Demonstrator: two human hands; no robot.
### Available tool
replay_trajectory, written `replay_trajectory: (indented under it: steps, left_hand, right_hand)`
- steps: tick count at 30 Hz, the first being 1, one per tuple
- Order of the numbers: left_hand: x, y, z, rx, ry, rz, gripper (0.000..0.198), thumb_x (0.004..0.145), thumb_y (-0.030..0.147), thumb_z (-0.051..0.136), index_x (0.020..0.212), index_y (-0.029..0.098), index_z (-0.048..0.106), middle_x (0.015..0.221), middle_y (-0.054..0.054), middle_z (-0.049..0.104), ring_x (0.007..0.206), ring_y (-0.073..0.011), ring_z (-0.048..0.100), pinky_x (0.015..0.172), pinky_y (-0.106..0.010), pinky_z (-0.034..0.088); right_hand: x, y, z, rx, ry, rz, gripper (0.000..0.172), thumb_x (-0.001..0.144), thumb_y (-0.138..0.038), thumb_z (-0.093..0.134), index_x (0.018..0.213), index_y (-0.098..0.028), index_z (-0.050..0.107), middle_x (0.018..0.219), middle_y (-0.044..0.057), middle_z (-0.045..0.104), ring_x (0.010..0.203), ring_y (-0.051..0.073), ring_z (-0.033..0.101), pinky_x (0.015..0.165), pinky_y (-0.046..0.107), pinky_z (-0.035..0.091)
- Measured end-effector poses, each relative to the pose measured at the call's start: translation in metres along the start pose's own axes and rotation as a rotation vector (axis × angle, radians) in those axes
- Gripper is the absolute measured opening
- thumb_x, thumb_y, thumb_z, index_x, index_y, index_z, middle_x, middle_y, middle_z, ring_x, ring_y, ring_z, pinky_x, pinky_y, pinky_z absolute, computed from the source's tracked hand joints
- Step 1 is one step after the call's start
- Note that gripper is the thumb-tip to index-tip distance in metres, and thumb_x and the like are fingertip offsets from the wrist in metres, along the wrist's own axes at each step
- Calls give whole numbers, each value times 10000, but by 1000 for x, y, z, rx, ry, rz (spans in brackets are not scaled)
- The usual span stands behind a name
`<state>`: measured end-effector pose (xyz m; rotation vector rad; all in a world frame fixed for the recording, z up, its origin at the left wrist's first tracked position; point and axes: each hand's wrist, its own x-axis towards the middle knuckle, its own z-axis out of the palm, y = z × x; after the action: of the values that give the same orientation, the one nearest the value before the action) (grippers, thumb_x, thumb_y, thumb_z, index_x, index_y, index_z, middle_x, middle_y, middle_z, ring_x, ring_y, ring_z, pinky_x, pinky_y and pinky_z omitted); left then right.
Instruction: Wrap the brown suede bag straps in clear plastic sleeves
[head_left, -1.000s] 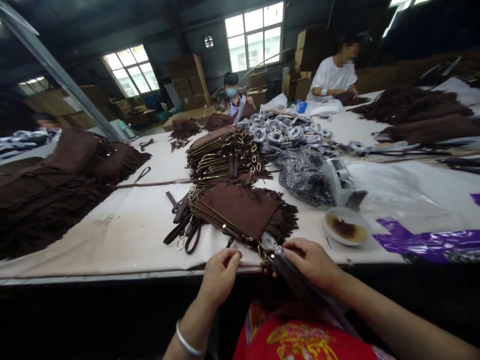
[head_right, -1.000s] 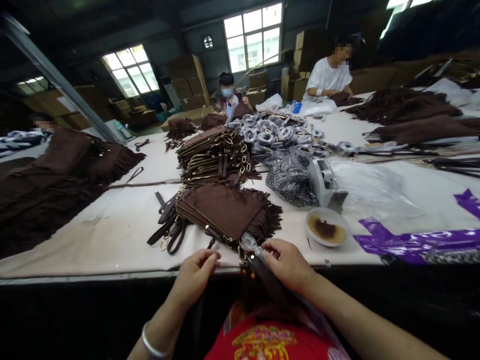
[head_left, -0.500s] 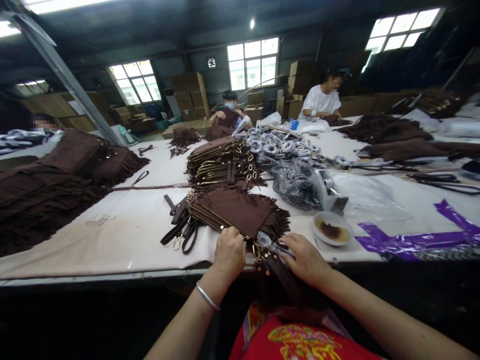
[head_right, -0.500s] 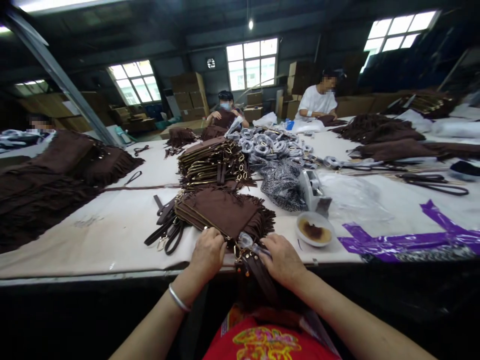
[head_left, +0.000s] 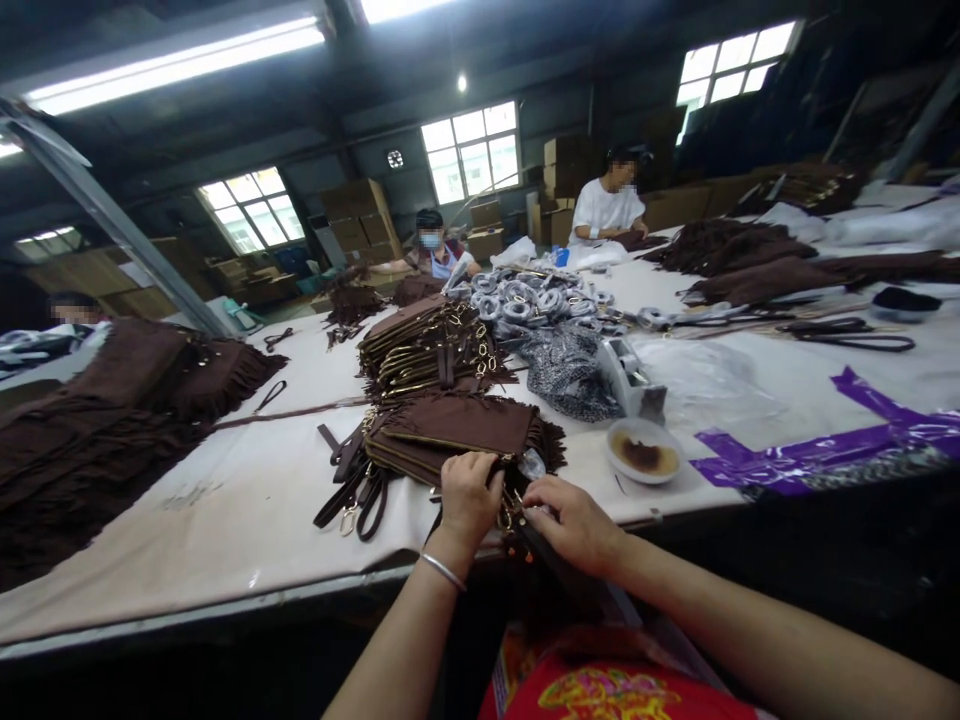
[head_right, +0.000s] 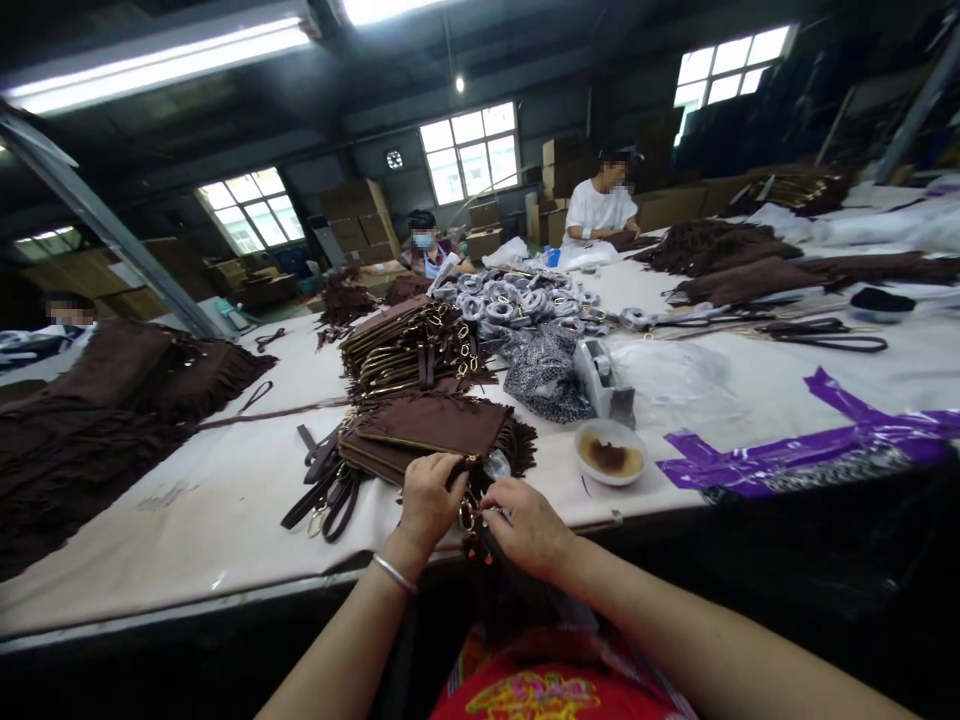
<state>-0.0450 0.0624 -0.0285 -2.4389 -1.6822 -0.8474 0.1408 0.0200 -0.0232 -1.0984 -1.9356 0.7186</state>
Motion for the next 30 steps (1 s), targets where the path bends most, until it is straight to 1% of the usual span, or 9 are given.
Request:
replay_trajectory:
  steps: [2, 7, 9, 12, 14, 18, 21, 26, 30]
  left_hand:
    - [15, 3, 10, -35, -3, 23, 229, 833, 250, 592, 1058, 204, 603, 1017, -64, 670, 978, -220, 590, 909, -368, 408]
    - [42, 15, 40, 37, 72, -111, 275, 795, 290, 638, 1030, 155, 597, 974, -100, 653, 896, -235, 603, 801, -338, 447]
    - [52, 20, 46, 95, 69, -93, 203, 815, 262, 600, 994, 168, 610, 943, -97, 643, 862, -237, 599, 777, -338, 440]
    - [68, 21, 43, 105, 49, -62, 130, 859, 218, 503, 878, 184, 627, 882, -95, 632, 821, -229, 596, 761, -331, 427]
    - [78, 18, 39, 18, 22, -72, 157, 869, 207, 472, 837, 190, 625, 884, -97, 634, 833, -218, 601, 771, -314, 425]
    - [87, 6, 39, -133, -29, -119, 148, 842, 187, 500, 905, 194, 634, 882, -76, 665, 850, -190, 619, 790, -284, 439]
    - [85, -1, 48, -182, -39, -195, 202, 806, 154, 524, 964, 167, 650, 907, -87, 696, 856, -187, 636, 797, -288, 458]
    - [83, -4, 57, -297, -44, -265, 341, 785, 133, 528, 1104, 130, 645, 1016, -118, 702, 933, -193, 641, 856, -296, 464]
    - [86, 3, 50, -374, -63, -226, 266, 776, 122, 512, 934, 153, 723, 934, -117, 701, 913, -214, 631, 860, -323, 455]
  right_hand:
    - [6, 1, -1, 15, 1, 28, 161, 811, -125, 543, 821, -181, 693, 848, 46, 655, 844, 175, 587, 815, 306, 462]
    - [20, 20, 7, 76, 71, 216, 205, 773, -150, 537, 876, -165, 714, 869, 57, 698, 842, 186, 621, 816, 307, 473]
    - [25, 30, 11, 133, 118, 292, 254, 759, -155, 529, 933, -155, 714, 917, 66, 711, 876, 193, 634, 841, 312, 480]
    - [36, 42, 14, 231, 190, 375, 326, 734, -169, 544, 1024, -140, 690, 990, 76, 710, 912, 199, 641, 867, 313, 488]
    - [46, 47, 15, 321, 235, 416, 362, 737, -194, 553, 1077, -146, 667, 1011, 71, 706, 873, 191, 648, 807, 299, 513]
    - [73, 52, 18, 587, 339, 570, 394, 679, -169, 593, 1068, -188, 656, 1051, 47, 689, 723, 151, 637, 527, 209, 484]
    - [92, 55, 22, 743, 399, 674, 324, 651, -125, 583, 961, -170, 663, 931, 37, 700, 645, 124, 617, 420, 158, 396]
    - [120, 61, 32, 877, 503, 762, 172, 742, -134, 531, 901, -150, 593, 786, 24, 666, 563, 93, 599, 373, 140, 314]
    - [142, 67, 37, 972, 548, 837, 39, 803, -150, 560, 841, -145, 558, 616, -21, 580, 427, 68, 494, 339, 156, 253]
